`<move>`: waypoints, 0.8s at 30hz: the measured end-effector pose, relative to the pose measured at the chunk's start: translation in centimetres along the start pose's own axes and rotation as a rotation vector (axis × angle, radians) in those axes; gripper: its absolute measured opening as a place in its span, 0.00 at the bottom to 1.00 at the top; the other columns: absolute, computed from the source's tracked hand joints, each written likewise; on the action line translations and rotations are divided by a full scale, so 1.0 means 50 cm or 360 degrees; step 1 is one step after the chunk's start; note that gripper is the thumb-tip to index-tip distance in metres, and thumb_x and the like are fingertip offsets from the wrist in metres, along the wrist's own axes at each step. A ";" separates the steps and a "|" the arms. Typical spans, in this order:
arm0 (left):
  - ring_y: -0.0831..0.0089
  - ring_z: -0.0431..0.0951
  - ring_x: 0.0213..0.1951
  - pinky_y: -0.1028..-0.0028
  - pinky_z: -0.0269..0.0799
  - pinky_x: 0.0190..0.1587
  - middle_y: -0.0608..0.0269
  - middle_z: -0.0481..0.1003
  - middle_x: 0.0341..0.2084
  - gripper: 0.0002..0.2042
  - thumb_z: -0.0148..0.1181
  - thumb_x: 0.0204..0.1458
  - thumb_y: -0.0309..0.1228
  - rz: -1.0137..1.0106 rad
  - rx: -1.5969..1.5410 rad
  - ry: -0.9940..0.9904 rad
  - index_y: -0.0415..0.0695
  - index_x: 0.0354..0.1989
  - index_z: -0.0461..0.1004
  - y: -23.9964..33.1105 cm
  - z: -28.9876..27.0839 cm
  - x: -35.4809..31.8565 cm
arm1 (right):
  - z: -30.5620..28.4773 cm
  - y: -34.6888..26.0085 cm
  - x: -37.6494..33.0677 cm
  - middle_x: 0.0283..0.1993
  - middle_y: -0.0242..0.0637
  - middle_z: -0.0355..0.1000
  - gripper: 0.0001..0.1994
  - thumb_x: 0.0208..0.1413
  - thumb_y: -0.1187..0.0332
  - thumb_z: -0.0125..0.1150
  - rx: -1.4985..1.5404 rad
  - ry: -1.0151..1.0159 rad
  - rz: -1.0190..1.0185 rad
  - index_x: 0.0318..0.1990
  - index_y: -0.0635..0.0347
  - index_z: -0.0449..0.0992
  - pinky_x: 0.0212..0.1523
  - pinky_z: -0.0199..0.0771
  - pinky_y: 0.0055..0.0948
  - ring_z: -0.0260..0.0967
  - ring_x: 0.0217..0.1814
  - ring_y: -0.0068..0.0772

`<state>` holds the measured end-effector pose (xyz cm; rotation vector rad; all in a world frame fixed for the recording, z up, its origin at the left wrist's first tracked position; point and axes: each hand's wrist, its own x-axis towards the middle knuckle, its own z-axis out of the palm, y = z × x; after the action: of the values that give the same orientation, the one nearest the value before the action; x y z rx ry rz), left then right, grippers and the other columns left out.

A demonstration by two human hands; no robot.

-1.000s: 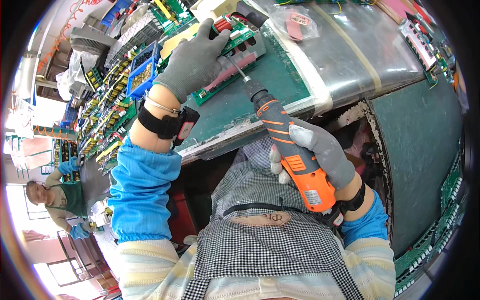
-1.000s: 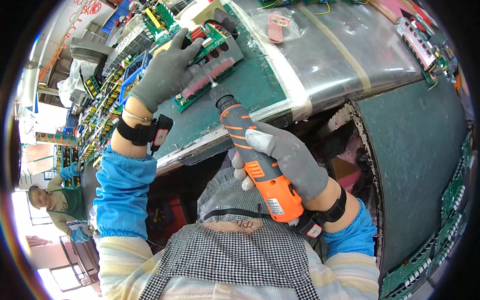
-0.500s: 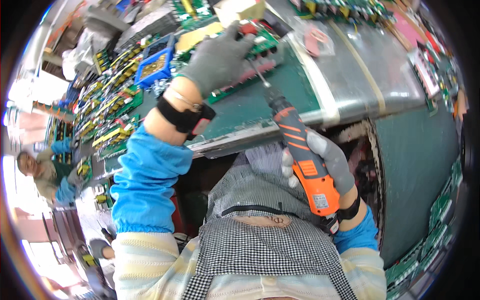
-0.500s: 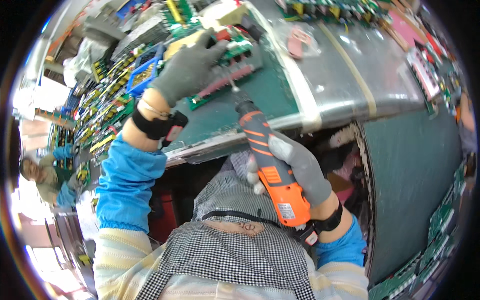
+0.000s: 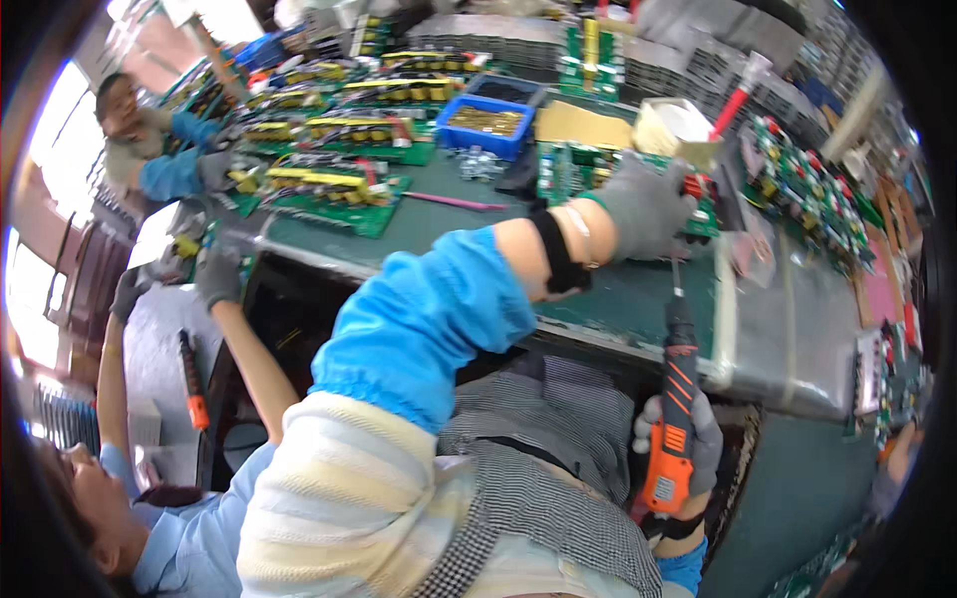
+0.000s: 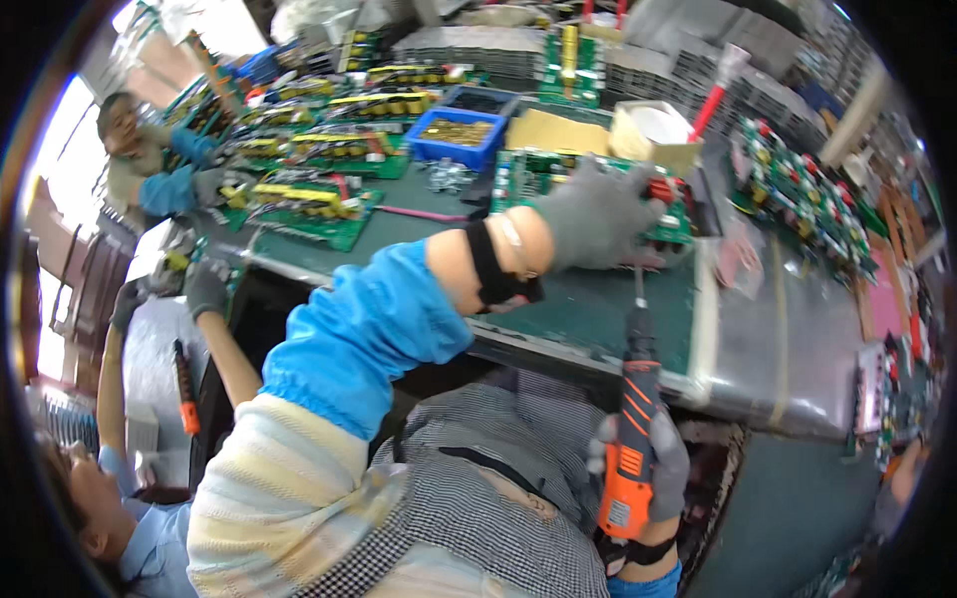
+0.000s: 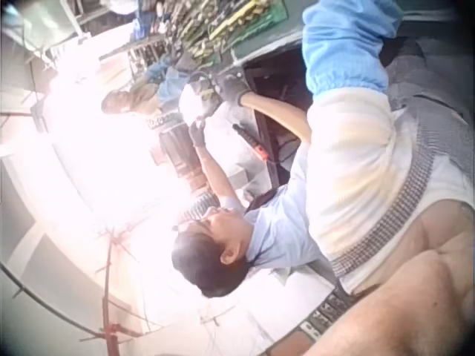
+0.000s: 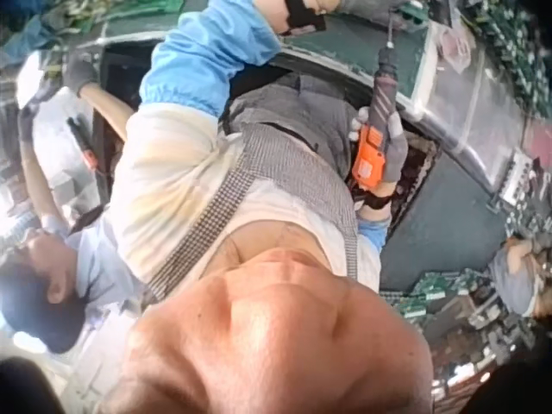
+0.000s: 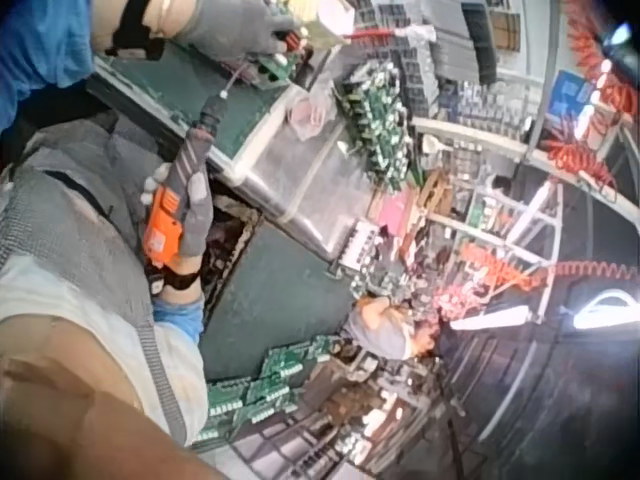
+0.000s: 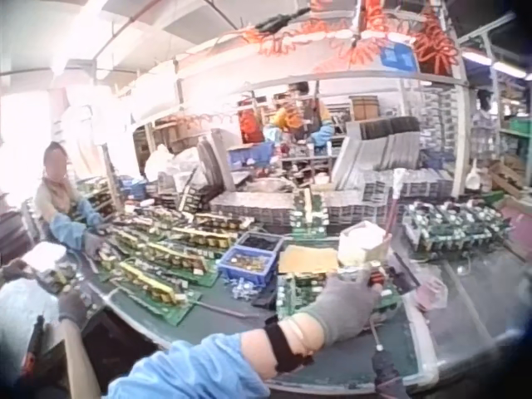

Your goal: The worker fastens components to a circuit board using an electric screwdriver, applies thermal paste with a brush, and attaches strips to the heatsink.

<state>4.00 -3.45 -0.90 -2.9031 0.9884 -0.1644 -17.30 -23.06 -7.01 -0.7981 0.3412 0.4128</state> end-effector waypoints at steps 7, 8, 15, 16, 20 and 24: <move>0.49 0.65 0.64 0.46 0.55 0.66 0.46 0.58 0.67 0.29 0.53 0.56 0.58 -0.0005 -0.0178 0.0250 0.53 0.60 0.69 -0.026 0.012 -0.016 | -0.011 -0.054 -0.033 0.38 0.46 0.74 0.27 0.60 0.55 0.55 -0.0338 -0.0076 -0.0248 0.59 0.67 0.63 0.38 0.81 0.34 0.76 0.37 0.39; 0.49 0.65 0.64 0.47 0.54 0.67 0.48 0.57 0.68 0.29 0.59 0.53 0.49 0.0006 -0.0212 0.0229 0.52 0.63 0.67 -0.031 0.003 -0.021 | -0.017 -0.071 -0.037 0.38 0.45 0.74 0.27 0.60 0.55 0.55 -0.0331 0.0077 -0.0273 0.59 0.67 0.64 0.38 0.80 0.32 0.75 0.36 0.36; 0.62 0.70 0.60 0.69 0.65 0.61 0.50 0.68 0.62 0.27 0.63 0.54 0.32 -0.0214 -0.1040 0.0583 0.37 0.63 0.67 -0.163 -0.009 -0.095 | -0.066 -0.216 0.022 0.37 0.37 0.72 0.22 0.59 0.64 0.57 -0.0867 0.0549 -0.0634 0.60 0.58 0.65 0.35 0.75 0.27 0.73 0.36 0.27; 0.67 0.73 0.56 0.70 0.67 0.59 0.52 0.69 0.61 0.28 0.62 0.55 0.32 -0.0267 -0.1081 0.0637 0.37 0.64 0.66 -0.192 0.007 -0.102 | -0.087 -0.230 0.042 0.41 0.38 0.73 0.22 0.59 0.65 0.59 -0.0998 0.0584 -0.0664 0.60 0.60 0.66 0.40 0.75 0.27 0.72 0.40 0.28; 0.84 0.67 0.28 0.79 0.69 0.31 0.66 0.73 0.49 0.29 0.59 0.58 0.32 -0.0676 -0.1691 0.0573 0.39 0.68 0.61 -0.245 0.028 -0.143 | -0.161 -0.276 0.101 0.51 0.39 0.73 0.22 0.58 0.66 0.61 -0.1843 0.0620 -0.0738 0.59 0.65 0.68 0.55 0.70 0.28 0.70 0.53 0.29; 0.78 0.73 0.30 0.76 0.72 0.32 0.63 0.76 0.45 0.24 0.57 0.61 0.36 -0.0891 -0.2458 0.0325 0.38 0.63 0.65 -0.280 0.054 -0.173 | -0.084 -0.320 0.142 0.53 0.38 0.72 0.21 0.58 0.66 0.62 -0.1765 0.0350 -0.0987 0.57 0.66 0.72 0.58 0.68 0.29 0.69 0.55 0.28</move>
<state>6.00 13.00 -2.85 -4.5680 0.1376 0.5574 -4.07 -34.58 -3.05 -1.9710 0.0201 -0.1233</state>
